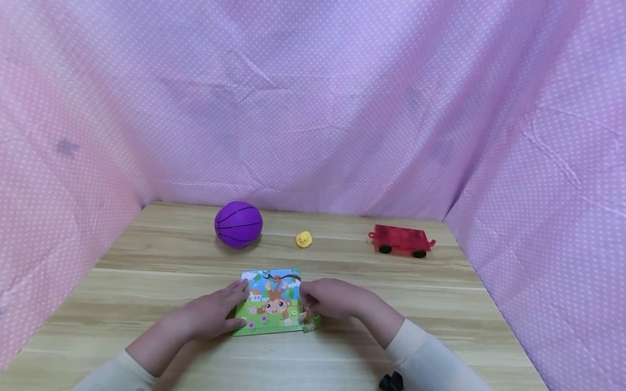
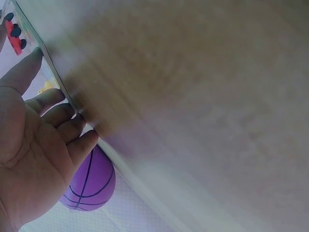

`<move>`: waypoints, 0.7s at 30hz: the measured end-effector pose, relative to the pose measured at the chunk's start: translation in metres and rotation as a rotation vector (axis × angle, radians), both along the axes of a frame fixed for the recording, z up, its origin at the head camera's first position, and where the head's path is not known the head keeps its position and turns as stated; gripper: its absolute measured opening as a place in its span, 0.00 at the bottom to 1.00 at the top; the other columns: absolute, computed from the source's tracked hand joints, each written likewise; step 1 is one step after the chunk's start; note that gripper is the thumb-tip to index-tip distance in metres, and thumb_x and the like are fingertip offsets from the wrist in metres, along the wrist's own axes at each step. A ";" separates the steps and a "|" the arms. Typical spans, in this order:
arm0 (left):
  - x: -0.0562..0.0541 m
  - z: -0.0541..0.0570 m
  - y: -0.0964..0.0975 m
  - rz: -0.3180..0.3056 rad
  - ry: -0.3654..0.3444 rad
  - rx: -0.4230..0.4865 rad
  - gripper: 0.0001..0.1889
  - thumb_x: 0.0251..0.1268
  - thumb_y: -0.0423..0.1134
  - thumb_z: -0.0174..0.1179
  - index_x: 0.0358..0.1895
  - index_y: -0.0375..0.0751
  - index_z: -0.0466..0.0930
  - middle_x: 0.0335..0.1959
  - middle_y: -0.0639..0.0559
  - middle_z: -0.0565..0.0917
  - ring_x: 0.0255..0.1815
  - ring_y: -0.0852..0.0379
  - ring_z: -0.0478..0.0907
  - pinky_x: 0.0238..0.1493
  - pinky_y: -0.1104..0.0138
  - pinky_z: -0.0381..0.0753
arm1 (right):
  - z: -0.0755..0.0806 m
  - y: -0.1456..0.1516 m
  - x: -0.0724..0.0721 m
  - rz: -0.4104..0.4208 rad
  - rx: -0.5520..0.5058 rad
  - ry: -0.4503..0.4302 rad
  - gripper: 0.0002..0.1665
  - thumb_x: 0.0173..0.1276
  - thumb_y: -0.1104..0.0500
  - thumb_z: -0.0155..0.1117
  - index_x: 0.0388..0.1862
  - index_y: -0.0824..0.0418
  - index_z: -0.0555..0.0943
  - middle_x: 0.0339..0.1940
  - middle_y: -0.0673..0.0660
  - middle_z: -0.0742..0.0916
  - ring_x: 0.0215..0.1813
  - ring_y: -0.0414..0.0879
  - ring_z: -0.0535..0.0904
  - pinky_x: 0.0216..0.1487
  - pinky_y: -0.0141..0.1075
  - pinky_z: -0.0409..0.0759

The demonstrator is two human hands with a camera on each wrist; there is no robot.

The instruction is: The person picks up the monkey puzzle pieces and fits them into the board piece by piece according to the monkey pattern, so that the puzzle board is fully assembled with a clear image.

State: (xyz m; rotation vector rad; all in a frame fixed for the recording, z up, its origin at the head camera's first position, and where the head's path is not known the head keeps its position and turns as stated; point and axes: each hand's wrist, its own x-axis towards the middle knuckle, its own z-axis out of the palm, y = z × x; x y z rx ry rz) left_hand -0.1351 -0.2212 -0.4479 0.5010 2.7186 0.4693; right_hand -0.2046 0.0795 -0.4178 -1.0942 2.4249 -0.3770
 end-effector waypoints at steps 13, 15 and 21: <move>0.003 0.006 0.000 -0.002 -0.009 0.020 0.39 0.67 0.56 0.59 0.75 0.39 0.61 0.79 0.40 0.54 0.78 0.39 0.52 0.73 0.43 0.60 | 0.001 -0.016 -0.005 0.014 -0.092 0.064 0.07 0.71 0.56 0.63 0.35 0.46 0.74 0.28 0.41 0.77 0.33 0.35 0.72 0.32 0.28 0.73; 0.003 0.007 0.001 -0.001 -0.010 0.025 0.39 0.67 0.56 0.60 0.75 0.39 0.61 0.79 0.40 0.54 0.78 0.39 0.52 0.73 0.43 0.60 | -0.002 -0.021 -0.005 0.003 -0.092 0.063 0.07 0.71 0.55 0.64 0.35 0.46 0.74 0.28 0.41 0.77 0.32 0.35 0.72 0.32 0.28 0.73; 0.003 0.006 0.002 0.001 -0.012 0.021 0.39 0.67 0.56 0.59 0.75 0.38 0.61 0.79 0.40 0.54 0.79 0.39 0.51 0.74 0.43 0.59 | -0.010 -0.033 -0.002 -0.029 -0.048 0.077 0.07 0.71 0.52 0.64 0.36 0.46 0.73 0.27 0.42 0.76 0.30 0.35 0.71 0.29 0.28 0.71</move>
